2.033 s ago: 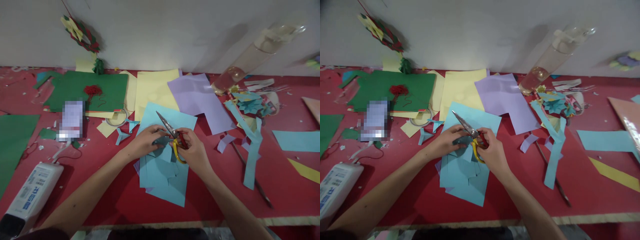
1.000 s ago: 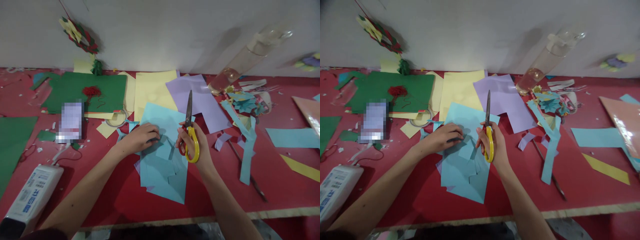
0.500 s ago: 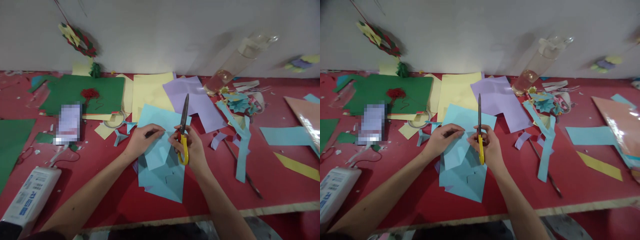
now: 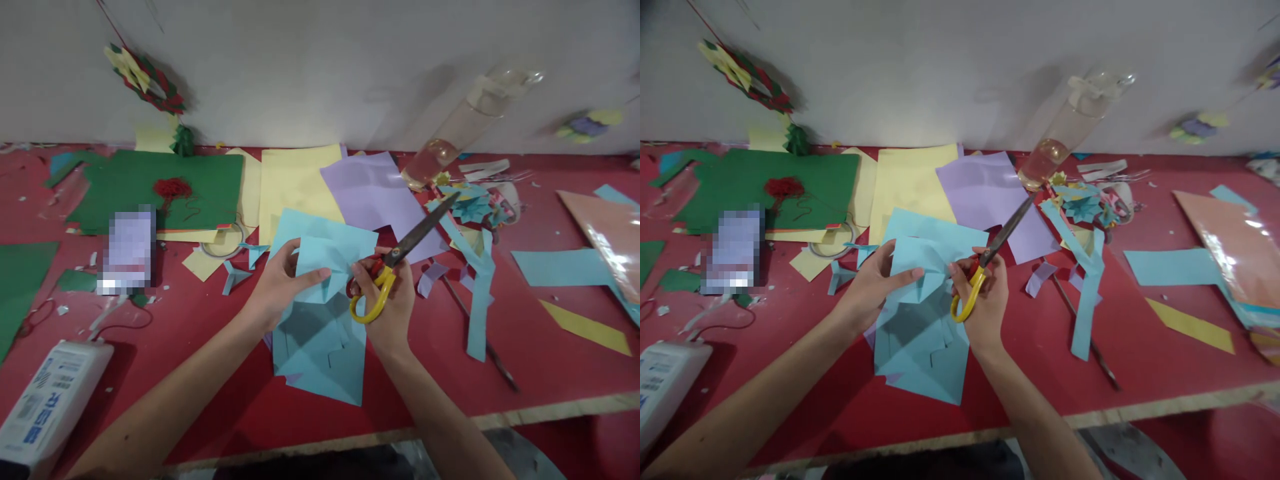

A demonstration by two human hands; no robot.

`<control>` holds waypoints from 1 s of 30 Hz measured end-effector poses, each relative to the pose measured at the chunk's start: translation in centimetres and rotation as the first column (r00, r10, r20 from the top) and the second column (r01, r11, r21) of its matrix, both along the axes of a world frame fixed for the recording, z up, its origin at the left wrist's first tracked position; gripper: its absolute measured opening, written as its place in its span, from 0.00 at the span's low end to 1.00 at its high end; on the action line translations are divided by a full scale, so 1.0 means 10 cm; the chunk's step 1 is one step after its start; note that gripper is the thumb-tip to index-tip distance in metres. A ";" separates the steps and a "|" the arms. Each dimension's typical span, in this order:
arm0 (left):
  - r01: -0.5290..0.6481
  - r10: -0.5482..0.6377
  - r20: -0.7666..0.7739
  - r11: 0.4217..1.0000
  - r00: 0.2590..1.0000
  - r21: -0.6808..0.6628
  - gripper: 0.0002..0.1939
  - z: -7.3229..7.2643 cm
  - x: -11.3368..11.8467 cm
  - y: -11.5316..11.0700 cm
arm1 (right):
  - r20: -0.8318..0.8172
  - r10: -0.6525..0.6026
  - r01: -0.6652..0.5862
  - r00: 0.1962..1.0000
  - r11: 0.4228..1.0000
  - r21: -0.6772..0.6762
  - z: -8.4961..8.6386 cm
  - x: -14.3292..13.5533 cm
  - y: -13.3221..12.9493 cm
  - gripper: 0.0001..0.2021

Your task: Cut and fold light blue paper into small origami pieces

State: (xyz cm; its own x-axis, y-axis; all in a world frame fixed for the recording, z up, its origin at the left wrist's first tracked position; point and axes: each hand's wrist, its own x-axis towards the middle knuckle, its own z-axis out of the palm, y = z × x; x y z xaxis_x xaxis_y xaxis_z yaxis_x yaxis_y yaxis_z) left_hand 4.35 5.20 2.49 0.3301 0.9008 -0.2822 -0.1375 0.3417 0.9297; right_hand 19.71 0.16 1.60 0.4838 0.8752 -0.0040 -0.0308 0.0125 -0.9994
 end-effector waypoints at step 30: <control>-0.013 0.054 -0.198 0.979 0.979 0.202 0.10 0.08 0.11 -0.29 | 0.021 0.001 -0.004 1.000 0.993 0.121 -0.03 -0.06 -0.12 0.18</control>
